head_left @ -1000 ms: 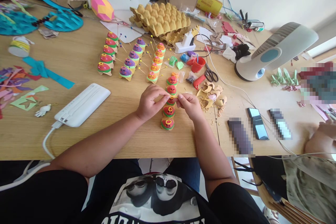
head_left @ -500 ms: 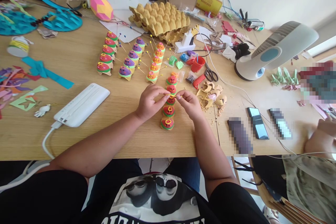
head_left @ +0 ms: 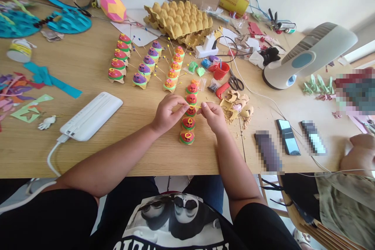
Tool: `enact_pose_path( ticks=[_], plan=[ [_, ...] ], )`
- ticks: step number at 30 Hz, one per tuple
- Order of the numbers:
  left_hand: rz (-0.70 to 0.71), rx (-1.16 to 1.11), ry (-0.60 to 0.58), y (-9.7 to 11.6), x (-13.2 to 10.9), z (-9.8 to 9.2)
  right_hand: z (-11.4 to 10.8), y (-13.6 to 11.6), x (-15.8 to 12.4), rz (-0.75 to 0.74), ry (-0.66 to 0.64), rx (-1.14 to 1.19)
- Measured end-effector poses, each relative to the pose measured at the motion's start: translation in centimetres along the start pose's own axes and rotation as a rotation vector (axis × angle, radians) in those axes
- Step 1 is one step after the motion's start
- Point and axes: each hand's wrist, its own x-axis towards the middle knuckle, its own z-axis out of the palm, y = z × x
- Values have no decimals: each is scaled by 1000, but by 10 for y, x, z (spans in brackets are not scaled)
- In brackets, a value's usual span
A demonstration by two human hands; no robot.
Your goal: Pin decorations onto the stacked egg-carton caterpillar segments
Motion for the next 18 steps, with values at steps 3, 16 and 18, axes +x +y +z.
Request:
enact_pose_path(
  ticks=[3, 16, 18],
  plan=[
    [4, 4, -29, 1, 0, -1, -1, 1, 0, 12, 3, -44],
    [15, 30, 38, -2, 0, 1, 3, -2, 2, -4, -16, 108],
    [2, 25, 44, -4, -1, 2, 3, -2, 3, -13, -5, 148]
  ],
)
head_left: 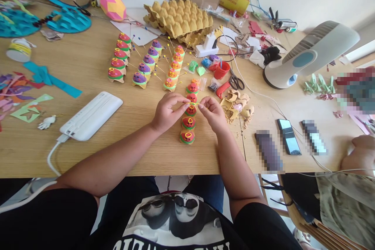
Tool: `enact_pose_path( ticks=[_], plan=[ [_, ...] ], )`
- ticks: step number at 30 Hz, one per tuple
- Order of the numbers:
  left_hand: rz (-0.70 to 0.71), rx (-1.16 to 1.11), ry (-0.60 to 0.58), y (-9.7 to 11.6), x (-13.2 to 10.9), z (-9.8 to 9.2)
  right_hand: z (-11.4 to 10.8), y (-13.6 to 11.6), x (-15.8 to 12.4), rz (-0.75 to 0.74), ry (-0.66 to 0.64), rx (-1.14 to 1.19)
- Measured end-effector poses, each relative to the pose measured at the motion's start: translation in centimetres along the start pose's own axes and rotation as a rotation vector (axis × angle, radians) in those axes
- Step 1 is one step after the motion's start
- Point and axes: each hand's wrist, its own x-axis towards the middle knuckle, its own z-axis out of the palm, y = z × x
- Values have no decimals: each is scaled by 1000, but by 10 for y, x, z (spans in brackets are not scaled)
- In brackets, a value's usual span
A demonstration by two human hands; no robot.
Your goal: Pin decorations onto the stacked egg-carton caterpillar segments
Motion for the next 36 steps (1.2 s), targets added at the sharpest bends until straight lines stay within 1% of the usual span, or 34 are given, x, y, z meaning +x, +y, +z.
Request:
enact_pose_path(
  ticks=[5, 9, 12, 15, 18, 23, 26, 32, 36],
  plan=[
    [-41, -24, -2, -1, 0, 0, -2, 1, 1, -1, 40, 22],
    [-15, -62, -13, 2, 1, -1, -3, 2, 0, 9, 63, -60],
    [-14, -65, -33, 4, 1, -3, -3, 2, -1, 6, 54, -149],
    [-18, -72, -41, 5, 0, -3, -2, 2, -1, -14, 41, -176],
    [-14, -63, -27, 4, 0, -3, -1, 4, 0, -22, 24, -130],
    [-11, -3, 31, 2, 1, -1, -1, 5, 3, -5, -17, 32],
    [-28, -1, 43, 0, 0, -1, -1, 3, 3, 1, 2, 56],
    [-79, -20, 24, 0, 1, -1, -3, 4, 2, -9, 59, -24],
    [-71, -58, -2, 2, 1, -2, -3, 5, 1, -41, 65, -112]
  ],
)
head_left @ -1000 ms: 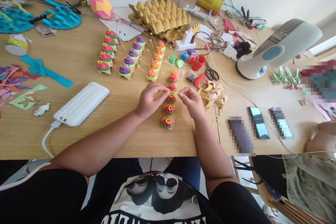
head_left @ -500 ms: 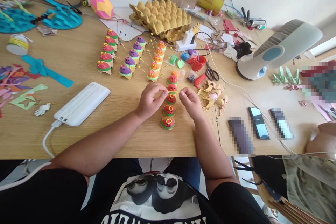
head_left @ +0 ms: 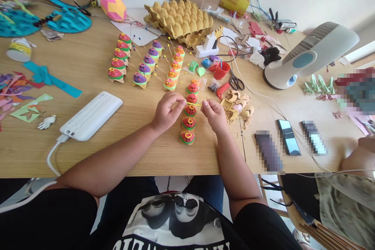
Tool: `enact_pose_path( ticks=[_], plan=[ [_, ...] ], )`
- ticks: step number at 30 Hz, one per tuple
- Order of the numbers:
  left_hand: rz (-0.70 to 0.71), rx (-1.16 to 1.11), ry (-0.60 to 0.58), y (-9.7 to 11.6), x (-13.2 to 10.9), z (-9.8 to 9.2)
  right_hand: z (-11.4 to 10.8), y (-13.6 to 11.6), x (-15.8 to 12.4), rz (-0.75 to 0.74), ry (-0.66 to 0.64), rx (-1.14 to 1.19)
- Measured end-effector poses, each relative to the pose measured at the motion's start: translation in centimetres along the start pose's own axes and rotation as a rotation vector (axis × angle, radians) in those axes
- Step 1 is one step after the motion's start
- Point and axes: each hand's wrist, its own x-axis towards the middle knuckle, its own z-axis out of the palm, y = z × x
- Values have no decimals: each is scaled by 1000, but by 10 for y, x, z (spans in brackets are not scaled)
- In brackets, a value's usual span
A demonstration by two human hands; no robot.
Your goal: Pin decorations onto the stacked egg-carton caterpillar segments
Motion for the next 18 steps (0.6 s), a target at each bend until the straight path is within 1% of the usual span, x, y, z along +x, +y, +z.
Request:
enact_pose_path(
  ticks=[4, 12, 18],
  plan=[
    [26, -15, -9, 0, 0, 0, 0, 0, 0, -19, -1, -14],
    [-9, 47, 49, -2, 0, 2, 2, -3, 2, 33, -25, 217],
    [-29, 32, 27, -5, -1, 4, 0, -3, 3, 39, -16, 302]
  ],
)
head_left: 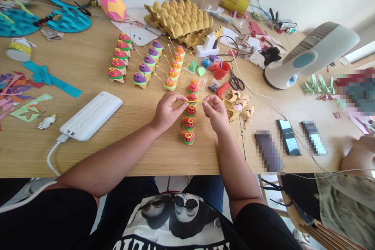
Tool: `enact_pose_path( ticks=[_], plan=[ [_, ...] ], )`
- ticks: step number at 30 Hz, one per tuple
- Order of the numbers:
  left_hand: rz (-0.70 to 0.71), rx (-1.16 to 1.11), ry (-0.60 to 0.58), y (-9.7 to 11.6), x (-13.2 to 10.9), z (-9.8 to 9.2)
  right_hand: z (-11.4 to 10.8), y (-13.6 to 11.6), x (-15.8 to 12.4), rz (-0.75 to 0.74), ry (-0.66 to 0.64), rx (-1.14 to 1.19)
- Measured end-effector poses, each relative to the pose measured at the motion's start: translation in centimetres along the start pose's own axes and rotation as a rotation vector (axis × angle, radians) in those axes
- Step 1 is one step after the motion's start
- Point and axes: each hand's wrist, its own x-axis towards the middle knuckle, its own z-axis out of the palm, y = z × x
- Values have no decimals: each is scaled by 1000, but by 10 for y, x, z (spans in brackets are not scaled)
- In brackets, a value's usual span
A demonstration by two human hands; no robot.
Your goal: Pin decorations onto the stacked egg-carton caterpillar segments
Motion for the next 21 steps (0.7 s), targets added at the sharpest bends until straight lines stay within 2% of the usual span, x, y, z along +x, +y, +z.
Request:
enact_pose_path(
  ticks=[9, 16, 21],
  plan=[
    [-51, -80, -51, 1, -3, -3, -1, 1, -2, 17, -20, -8],
    [107, -65, -184, 11, 0, -6, 3, 2, -4, 28, -69, -19],
    [101, -81, -174, 9, -2, -3, 6, 0, -6, 29, -100, -9]
  ],
)
